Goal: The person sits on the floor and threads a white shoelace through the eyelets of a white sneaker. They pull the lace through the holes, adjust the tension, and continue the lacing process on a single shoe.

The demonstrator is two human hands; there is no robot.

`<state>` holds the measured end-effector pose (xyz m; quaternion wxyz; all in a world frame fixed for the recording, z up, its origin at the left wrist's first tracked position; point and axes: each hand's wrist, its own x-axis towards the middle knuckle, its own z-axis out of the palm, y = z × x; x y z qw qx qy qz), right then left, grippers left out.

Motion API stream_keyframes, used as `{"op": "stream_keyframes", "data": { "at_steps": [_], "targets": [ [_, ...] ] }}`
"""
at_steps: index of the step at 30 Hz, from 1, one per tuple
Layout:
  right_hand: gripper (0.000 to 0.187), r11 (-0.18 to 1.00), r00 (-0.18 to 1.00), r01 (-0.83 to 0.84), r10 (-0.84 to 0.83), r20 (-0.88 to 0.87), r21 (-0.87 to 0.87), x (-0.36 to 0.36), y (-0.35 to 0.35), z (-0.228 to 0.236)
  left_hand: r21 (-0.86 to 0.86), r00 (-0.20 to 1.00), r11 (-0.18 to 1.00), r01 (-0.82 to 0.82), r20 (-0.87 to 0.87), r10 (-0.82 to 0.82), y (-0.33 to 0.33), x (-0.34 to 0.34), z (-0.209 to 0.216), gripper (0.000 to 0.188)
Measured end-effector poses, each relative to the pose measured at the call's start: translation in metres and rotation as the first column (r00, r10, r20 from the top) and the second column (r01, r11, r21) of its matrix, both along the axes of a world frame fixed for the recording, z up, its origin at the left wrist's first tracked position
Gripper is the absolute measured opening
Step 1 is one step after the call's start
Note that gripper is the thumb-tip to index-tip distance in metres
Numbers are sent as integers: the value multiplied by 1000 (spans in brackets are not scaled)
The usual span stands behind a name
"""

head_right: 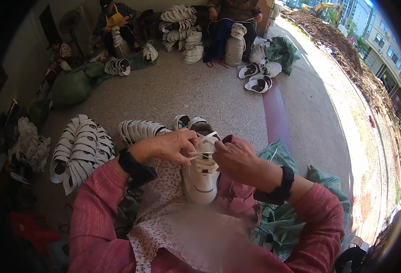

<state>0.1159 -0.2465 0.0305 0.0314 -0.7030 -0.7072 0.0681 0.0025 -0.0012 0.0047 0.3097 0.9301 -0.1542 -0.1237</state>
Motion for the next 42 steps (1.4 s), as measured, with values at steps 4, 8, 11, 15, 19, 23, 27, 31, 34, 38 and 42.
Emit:
{"op": "stream_keyframes", "data": {
  "at_steps": [4,8,11,15,19,23,27,31,34,38,42],
  "targets": [
    [17,996,976,-88,85,200,5,-14,4,4,24,1000,1000,1,-14,-1,1,5,-1,29],
    [19,999,996,36,-36,-84,2,22,7,4,5,999,1000,-8,-49,9,1,6,1,33],
    [19,991,977,97,-113,-180,-94,35,6,9,-44,986,998,52,-154,-58,4,8,5,36],
    [19,989,971,91,-115,-207,-121,28,8,11,-94,954,995,16,-296,-43,9,12,2,38],
    [28,995,993,-49,39,115,86,-4,-2,-10,-94,930,996,4,-366,-38,13,17,-2,40],
    [34,943,856,281,-330,-397,-178,28,-9,14,-229,922,967,-108,-387,11,8,10,12,42],
    [54,895,725,446,-354,-591,10,60,-32,-24,-405,969,881,-245,-137,206,16,7,-7,45],
    [65,926,832,373,-304,-464,61,56,-39,-51,-392,880,791,-469,-136,455,-3,15,-9,43],
    [80,945,930,273,-212,-301,178,50,-37,-63,-343,888,819,-460,-156,433,-20,30,-13,43],
    [100,957,925,249,-189,-329,149,55,-22,-79,-253,901,875,-413,-252,352,-29,49,-10,42],
    [107,967,911,234,-181,-370,103,55,-13,-80,-295,917,879,-374,-259,304,-28,47,-9,34]
  ]
}}
